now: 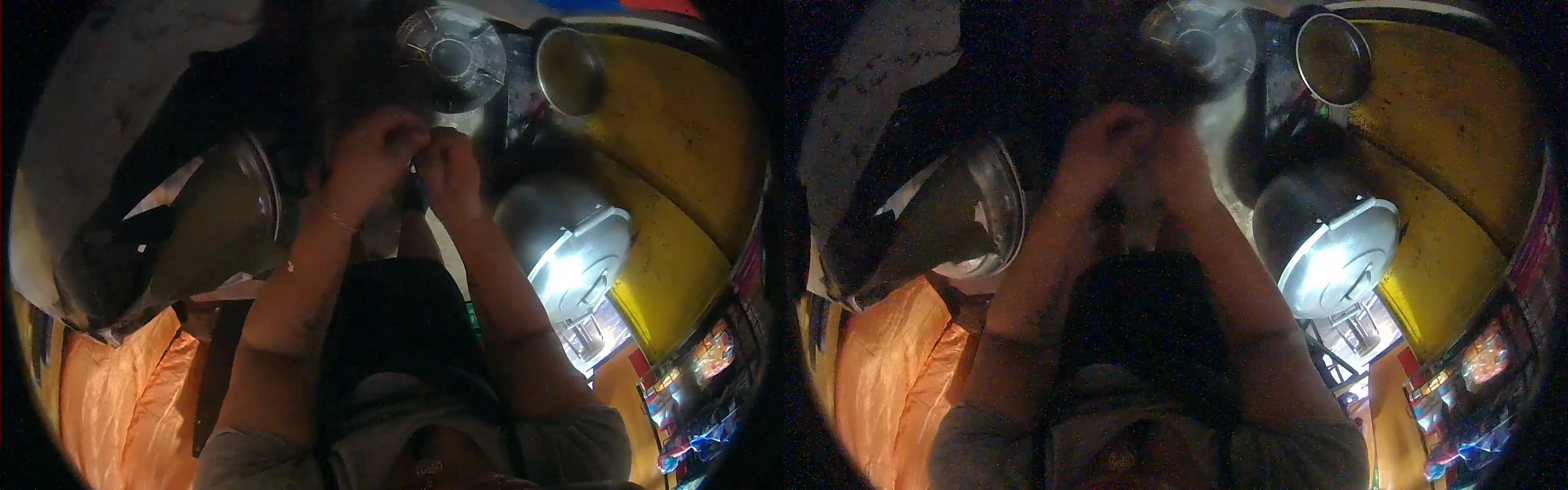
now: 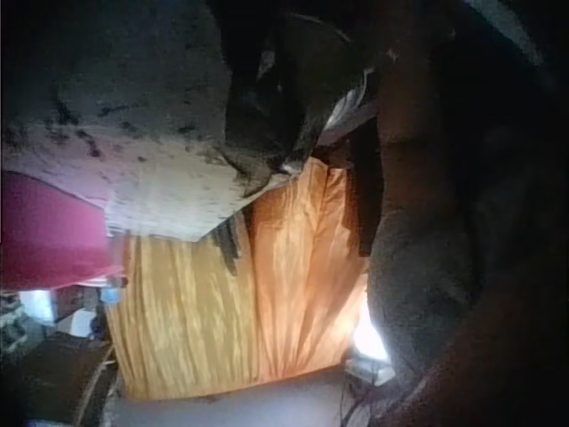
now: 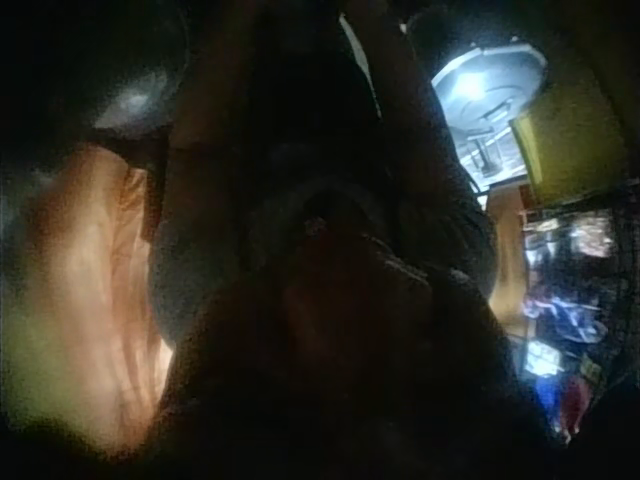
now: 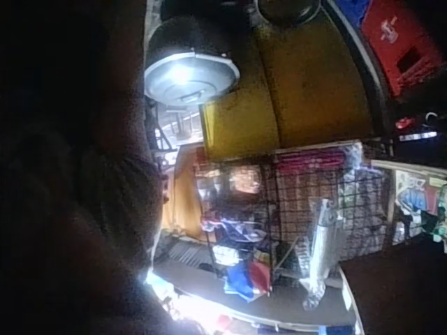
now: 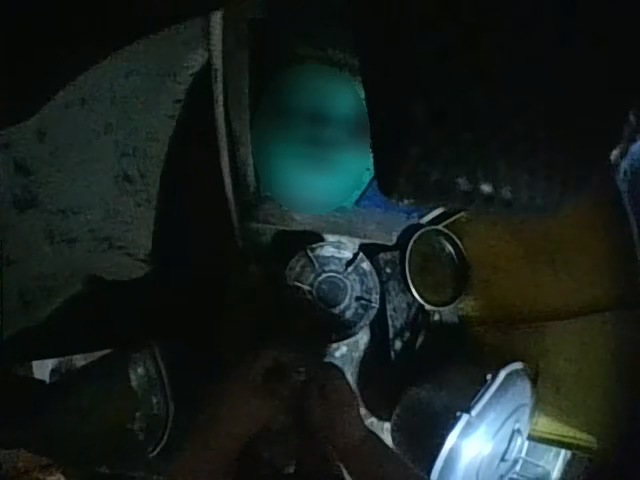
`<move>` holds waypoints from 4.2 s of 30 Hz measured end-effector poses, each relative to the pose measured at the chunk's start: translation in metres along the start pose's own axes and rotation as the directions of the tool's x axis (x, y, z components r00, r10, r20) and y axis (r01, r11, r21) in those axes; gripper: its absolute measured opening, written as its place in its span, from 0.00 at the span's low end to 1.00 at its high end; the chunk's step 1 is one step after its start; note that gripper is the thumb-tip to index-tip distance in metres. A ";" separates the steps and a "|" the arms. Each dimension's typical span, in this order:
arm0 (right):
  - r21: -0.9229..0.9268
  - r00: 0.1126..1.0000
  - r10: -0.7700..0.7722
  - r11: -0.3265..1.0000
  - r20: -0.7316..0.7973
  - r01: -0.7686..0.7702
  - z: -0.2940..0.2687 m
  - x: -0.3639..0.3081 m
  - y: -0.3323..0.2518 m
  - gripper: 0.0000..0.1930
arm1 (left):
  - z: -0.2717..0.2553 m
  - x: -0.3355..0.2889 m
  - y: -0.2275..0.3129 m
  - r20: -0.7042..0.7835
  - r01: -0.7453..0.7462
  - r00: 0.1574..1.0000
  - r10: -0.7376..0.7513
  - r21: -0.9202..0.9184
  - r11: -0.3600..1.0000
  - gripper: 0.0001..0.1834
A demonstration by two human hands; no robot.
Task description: The person carries a metal pot with a lid, places it onto a gas burner, adjusts the lid using a cloth, and lights the burner using a match.
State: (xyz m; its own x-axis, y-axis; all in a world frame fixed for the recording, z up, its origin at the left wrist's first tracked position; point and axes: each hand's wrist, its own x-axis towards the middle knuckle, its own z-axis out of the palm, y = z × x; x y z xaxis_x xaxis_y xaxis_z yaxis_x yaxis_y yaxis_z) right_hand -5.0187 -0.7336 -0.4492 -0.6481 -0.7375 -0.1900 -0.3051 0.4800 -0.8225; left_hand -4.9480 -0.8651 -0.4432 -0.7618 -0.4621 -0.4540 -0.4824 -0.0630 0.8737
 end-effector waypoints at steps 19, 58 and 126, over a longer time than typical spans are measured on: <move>-0.400 0.971 0.060 0.904 -0.230 -0.151 0.027 0.009 0.058 0.09 | 0.022 0.055 -0.117 -0.479 -0.002 0.859 0.184 0.356 0.935 0.06; 0.977 0.840 0.499 -0.084 0.212 -0.197 0.107 0.075 0.249 0.18 | 0.059 0.209 -0.111 -0.270 -0.318 0.521 0.809 0.818 0.479 0.09; 0.001 0.929 0.338 0.940 -0.149 -0.342 -0.249 0.006 0.022 0.10 | -0.067 -0.132 0.046 -0.467 0.128 0.820 -0.331 -0.415 0.901 0.16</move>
State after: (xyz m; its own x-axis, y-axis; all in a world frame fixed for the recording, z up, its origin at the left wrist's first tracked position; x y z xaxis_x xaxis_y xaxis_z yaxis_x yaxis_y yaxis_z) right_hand -5.2033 -0.6093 -0.3355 -0.8096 -0.4518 -0.3747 -0.0643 0.7027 -0.7086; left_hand -4.8407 -0.8660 -0.3312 -0.2633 -0.7708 -0.5802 -0.3528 -0.4828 0.8015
